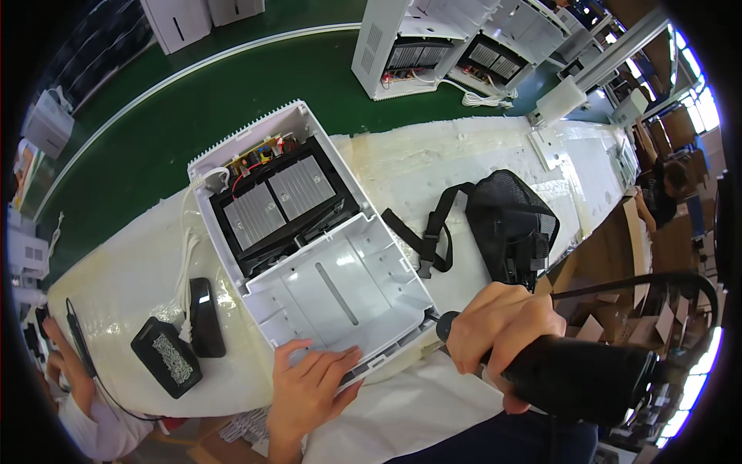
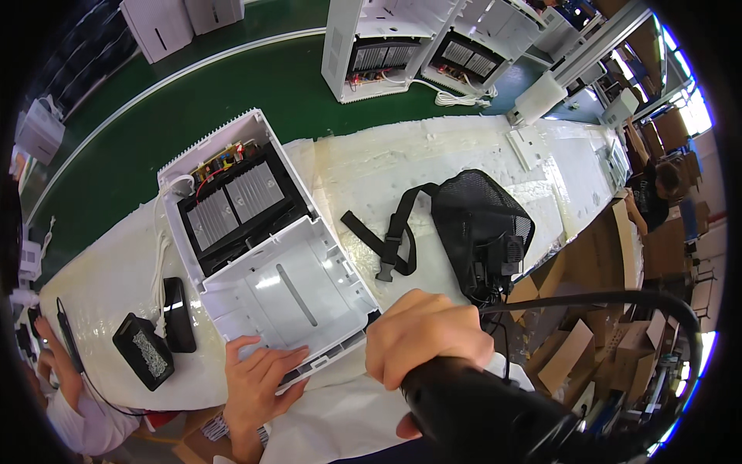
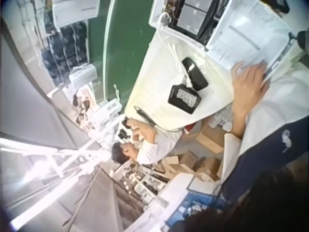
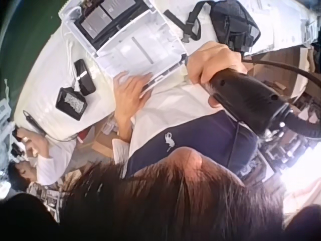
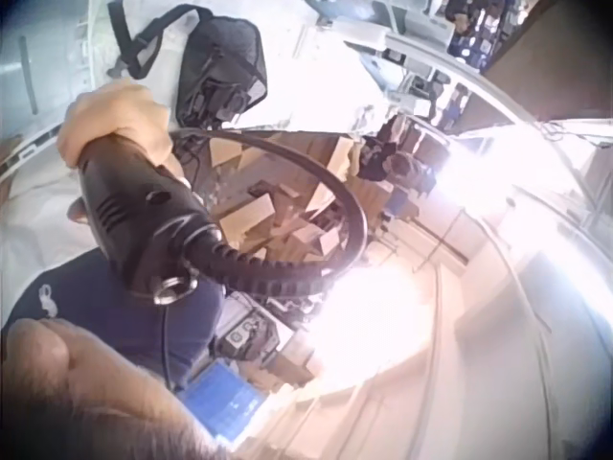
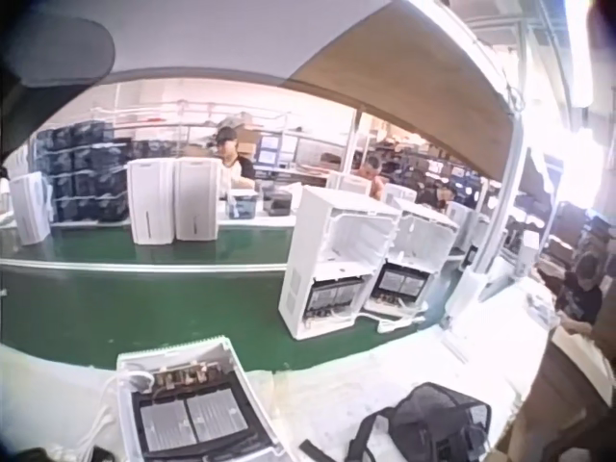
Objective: The worker is assembling an electronic appliance by installing internal components and securing them with an electric screwdriver on an assembly line.
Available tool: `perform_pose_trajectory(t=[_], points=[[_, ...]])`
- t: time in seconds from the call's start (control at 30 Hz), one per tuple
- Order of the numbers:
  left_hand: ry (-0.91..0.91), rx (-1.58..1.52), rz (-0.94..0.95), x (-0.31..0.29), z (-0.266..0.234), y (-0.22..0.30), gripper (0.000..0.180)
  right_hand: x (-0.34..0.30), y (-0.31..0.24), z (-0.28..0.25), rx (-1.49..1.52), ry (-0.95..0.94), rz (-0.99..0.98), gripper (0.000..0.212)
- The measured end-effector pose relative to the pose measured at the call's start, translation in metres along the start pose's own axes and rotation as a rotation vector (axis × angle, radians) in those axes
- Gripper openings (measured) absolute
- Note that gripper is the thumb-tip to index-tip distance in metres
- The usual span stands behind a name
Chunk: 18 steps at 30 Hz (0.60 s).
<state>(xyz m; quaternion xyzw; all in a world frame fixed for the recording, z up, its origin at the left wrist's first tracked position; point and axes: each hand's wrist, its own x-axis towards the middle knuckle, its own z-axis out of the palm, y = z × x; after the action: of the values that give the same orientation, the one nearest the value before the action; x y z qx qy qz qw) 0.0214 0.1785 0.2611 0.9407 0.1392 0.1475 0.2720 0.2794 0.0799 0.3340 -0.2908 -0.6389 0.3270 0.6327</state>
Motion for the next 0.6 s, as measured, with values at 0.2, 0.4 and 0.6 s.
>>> perform_pose_trajectory(t=[0.2, 0.4, 0.6], points=[[0.006, 0.004, 0.009, 0.002, -0.001, 0.001, 0.038, 0.002, -0.004, 0.002, 0.032, -0.007, 0.06, 0.039], [0.014, 0.003, 0.009, 0.003, 0.0, 0.001, 0.035, 0.005, -0.003, 0.005, 0.067, -0.018, 0.005, 0.038], [-0.004, 0.015, 0.009, 0.005, -0.004, 0.006, 0.033, 0.005, -0.005, 0.009, 0.093, 0.025, 0.023, 0.037]])
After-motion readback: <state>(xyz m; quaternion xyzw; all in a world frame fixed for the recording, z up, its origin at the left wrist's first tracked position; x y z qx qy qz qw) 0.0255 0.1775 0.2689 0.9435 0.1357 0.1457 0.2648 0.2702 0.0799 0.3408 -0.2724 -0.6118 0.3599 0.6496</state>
